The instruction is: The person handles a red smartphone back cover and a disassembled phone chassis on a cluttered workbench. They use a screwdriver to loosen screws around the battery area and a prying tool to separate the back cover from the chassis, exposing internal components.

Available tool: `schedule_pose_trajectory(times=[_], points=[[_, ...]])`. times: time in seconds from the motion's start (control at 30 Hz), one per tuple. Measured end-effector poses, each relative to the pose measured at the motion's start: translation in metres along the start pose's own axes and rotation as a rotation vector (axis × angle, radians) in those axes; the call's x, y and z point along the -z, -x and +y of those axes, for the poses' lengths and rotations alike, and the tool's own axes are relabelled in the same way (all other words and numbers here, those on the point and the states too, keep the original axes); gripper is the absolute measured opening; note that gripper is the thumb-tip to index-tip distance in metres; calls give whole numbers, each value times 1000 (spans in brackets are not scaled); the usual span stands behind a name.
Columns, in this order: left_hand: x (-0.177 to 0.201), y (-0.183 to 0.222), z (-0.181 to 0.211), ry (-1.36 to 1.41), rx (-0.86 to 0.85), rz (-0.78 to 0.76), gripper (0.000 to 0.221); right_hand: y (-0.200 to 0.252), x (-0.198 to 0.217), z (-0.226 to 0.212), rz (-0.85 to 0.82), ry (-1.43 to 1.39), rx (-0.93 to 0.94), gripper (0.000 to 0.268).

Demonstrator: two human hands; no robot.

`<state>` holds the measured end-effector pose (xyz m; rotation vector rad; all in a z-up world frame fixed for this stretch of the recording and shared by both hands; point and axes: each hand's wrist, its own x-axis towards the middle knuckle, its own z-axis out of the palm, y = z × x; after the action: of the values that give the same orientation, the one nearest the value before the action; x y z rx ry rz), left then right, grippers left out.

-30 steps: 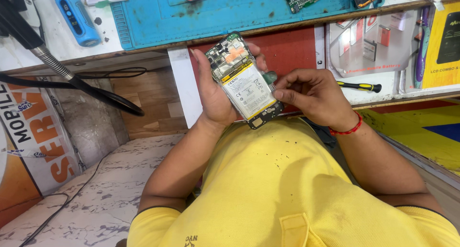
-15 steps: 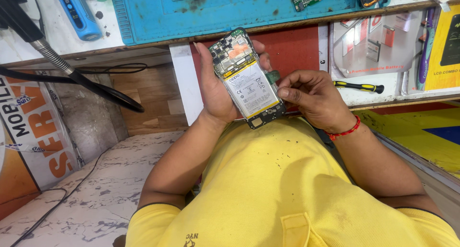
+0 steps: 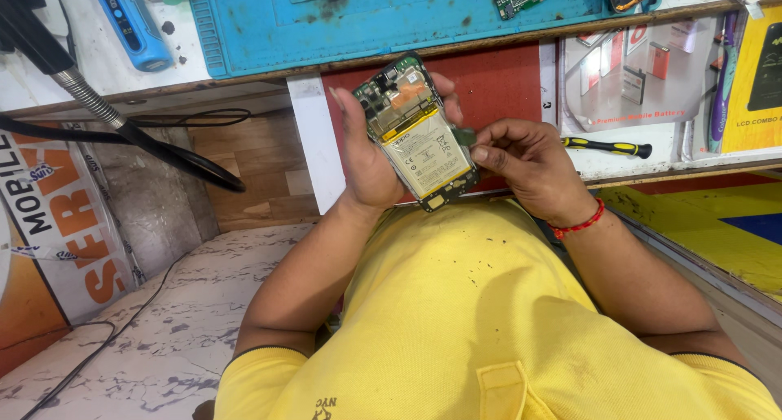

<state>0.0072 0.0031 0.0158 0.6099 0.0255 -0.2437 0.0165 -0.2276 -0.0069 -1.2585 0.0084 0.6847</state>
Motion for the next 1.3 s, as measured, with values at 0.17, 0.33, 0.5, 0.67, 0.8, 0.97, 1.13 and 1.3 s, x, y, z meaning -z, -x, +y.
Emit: schedule_pose_trajectory(times=[0.17, 0.33, 0.5, 0.67, 0.8, 0.97, 1.13, 1.3], points=[[-5, 5, -2, -379, -95, -13, 101, -4, -23, -17, 120, 101, 195, 28], [-5, -3, -1, -733, -163, -67, 100, -12, -34, -50, 108, 997, 484, 32], [-12, -10, -3, -575, -50, -110, 96, -37, -17, -60, -148, 1246, 583, 21], [-16, -16, 4, -591, 12, -162, 90, -42, -3, -67, -242, 1234, 557, 15], [-17, -24, 6, -558, 94, -154, 80, -39, -1, -66, -218, 1215, 553, 14], [-8, -38, 8, -372, 81, -143, 71, -42, -3, -62, -188, 1160, 547, 16], [0, -33, 13, -392, 31, -137, 69, -44, -4, -54, -173, 1118, 561, 17], [10, -36, 10, -9, -99, -51, 66, -32, -6, -40, -18, 766, 274, 19]])
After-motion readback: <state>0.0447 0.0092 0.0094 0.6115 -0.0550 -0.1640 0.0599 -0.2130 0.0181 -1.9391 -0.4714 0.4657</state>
